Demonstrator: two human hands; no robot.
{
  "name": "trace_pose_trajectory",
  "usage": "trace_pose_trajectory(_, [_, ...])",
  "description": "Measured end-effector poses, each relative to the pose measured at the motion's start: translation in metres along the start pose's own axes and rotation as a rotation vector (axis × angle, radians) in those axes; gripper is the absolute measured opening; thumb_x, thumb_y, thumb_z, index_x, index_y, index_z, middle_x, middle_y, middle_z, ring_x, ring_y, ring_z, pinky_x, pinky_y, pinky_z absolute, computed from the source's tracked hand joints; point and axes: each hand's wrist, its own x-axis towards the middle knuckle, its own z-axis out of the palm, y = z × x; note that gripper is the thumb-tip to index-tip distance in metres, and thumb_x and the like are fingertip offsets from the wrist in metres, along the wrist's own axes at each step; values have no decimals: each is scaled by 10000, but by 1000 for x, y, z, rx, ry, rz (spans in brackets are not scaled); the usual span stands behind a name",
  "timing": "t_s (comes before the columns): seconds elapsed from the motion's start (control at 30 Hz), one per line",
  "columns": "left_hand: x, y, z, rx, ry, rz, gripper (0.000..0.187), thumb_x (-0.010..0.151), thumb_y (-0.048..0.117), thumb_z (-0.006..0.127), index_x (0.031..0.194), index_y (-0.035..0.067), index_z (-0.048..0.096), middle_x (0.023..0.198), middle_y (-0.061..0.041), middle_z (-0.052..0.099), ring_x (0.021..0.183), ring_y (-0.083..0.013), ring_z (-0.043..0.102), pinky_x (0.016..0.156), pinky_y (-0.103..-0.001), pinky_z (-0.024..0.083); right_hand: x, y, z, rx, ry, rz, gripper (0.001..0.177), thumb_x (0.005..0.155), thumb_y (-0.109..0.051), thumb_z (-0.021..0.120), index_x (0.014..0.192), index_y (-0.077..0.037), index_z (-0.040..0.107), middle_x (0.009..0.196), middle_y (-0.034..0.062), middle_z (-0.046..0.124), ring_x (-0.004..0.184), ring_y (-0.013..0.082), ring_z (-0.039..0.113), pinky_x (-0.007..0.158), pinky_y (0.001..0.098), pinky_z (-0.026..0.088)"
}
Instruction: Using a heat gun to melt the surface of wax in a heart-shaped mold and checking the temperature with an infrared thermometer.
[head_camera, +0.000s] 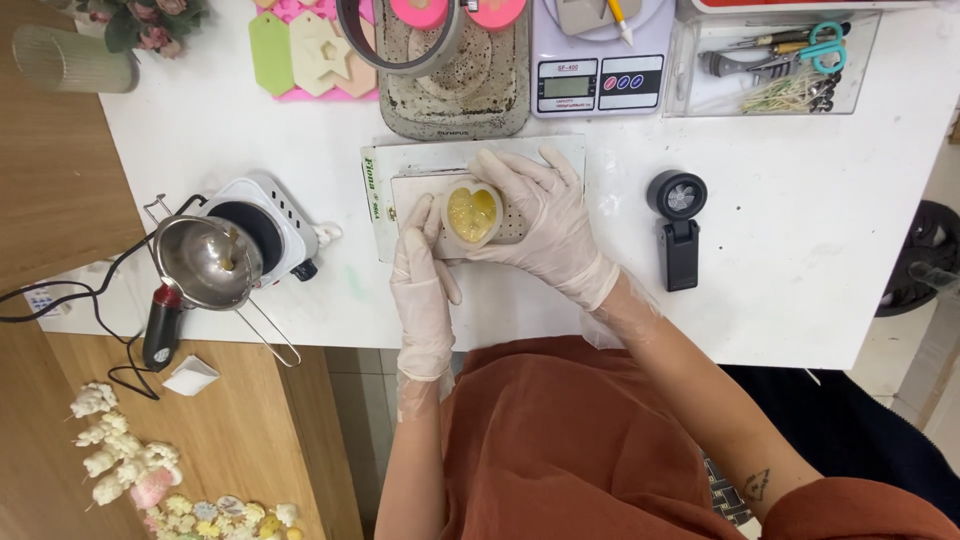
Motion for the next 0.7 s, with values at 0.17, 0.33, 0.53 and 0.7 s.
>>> trace_pose_trajectory(0.17, [-1, -6, 2, -36, -18, 53, 537, 1111, 361, 364, 1484, 2, 508, 1432, -124, 658, 511, -11, 384, 457, -157, 341, 1, 1, -4, 8, -21, 9, 1099, 707, -559, 908, 1556, -69, 411, 1409, -12, 655, 1349, 210, 543, 1207, 470, 306])
trace_pose_trajectory(0.33, [-1, -6, 1, -61, -18, 86, 525, 1112, 351, 374, 1486, 8, 509, 1426, -119, 660, 514, -7, 387, 468, -156, 349, 3, 0, -7, 16, -12, -31, 1145, 673, -554, 923, 1559, -50, 403, 1407, 8, 654, 1341, 229, 548, 1177, 455, 334])
trace_pose_trajectory(0.53, [1, -9, 2, -136, -36, 94, 516, 1105, 344, 404, 1484, 12, 515, 1432, -126, 654, 509, -9, 392, 475, -157, 353, 7, 0, -6, 11, 34, -51, 1119, 652, -527, 938, 1538, -53, 445, 1400, 60, 650, 1318, 251, 563, 1163, 442, 359])
trace_pose_trajectory(0.7, [0, -8, 4, -154, -49, 72, 506, 1092, 341, 417, 1472, 22, 519, 1430, -125, 653, 494, -13, 403, 468, -159, 367, 5, 0, -5, 7, 41, -31, 1105, 622, -478, 960, 1522, -62, 475, 1375, 49, 668, 1308, 264, 570, 1172, 440, 366])
